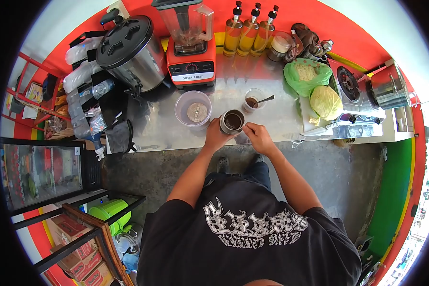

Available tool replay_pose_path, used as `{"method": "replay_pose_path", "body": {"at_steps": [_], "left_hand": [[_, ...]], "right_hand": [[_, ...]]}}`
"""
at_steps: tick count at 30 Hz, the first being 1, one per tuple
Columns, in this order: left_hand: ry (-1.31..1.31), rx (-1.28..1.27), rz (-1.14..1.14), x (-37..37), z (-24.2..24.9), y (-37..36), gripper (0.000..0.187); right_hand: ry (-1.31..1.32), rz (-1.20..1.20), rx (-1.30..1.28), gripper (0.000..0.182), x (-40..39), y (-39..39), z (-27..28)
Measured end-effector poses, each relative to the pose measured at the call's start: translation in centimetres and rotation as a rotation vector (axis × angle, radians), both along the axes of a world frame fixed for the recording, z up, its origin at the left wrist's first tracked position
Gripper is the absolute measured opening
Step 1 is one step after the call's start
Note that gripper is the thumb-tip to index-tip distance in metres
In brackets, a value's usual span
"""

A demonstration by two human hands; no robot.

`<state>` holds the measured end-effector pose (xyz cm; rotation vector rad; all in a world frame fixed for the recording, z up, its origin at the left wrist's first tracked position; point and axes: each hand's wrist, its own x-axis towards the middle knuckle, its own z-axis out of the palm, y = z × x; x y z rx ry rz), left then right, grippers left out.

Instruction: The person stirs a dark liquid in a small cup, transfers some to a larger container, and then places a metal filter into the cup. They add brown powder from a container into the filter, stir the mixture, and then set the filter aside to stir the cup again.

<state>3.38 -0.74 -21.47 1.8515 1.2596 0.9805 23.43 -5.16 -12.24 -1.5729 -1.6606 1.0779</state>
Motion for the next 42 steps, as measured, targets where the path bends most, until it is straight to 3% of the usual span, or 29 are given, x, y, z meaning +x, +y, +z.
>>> {"method": "replay_pose_path", "body": {"at_steps": [4, 6, 10, 13, 15, 18, 21, 24, 27, 30, 42], "left_hand": [[-0.025, -0.008, 0.024, 0.0, -0.1, 0.2, 0.064], [-0.042, -0.006, -0.013, -0.1, -0.2, 0.1, 0.065], [-0.006, -0.003, 0.001, -0.2, -0.2, 0.1, 0.074], [0.031, -0.015, -0.037, -0.3, -0.4, 0.0, 0.074], [0.001, 0.002, 0.009, -0.2, -0.4, 0.0, 0.071], [0.061, 0.002, -0.036, -0.2, -0.3, 0.2, 0.07], [0.011, -0.012, 0.015, 0.0, -0.1, -0.1, 0.068], [0.011, -0.028, -0.023, 0.0, -0.1, 0.0, 0.068], [-0.002, -0.01, 0.005, 0.0, -0.2, 0.0, 0.066], [0.019, -0.046, -0.054, -0.1, 0.0, 0.2, 0.068], [-0.018, -0.017, 0.026, 0.2, -0.6, 0.0, 0.061]], "right_hand": [[0.04, -0.108, 0.016, 0.03, -0.1, 0.3, 0.1], [0.026, 0.02, 0.04, 0.029, 0.1, 0.0, -0.2], [0.013, -0.05, 0.02, 0.03, 0.5, 0.1, -0.2], [-0.035, 0.06, 0.045, 0.029, 0.5, 0.0, 0.0], [0.004, -0.055, 0.012, 0.029, 0.2, 0.0, 0.1], [-0.023, 0.057, 0.055, 0.029, 0.3, -0.3, 0.1], [0.035, -0.064, 0.014, 0.029, 0.2, -0.1, -0.3], [0.021, 0.028, 0.052, 0.032, 0.4, -0.3, -0.2], [0.053, -0.074, 0.029, 0.03, 0.1, -0.3, -0.1], [0.025, 0.025, 0.029, 0.03, 0.4, -0.2, -0.1], [0.103, -0.068, -0.064, 0.033, 0.5, 0.1, -1.2]]}}
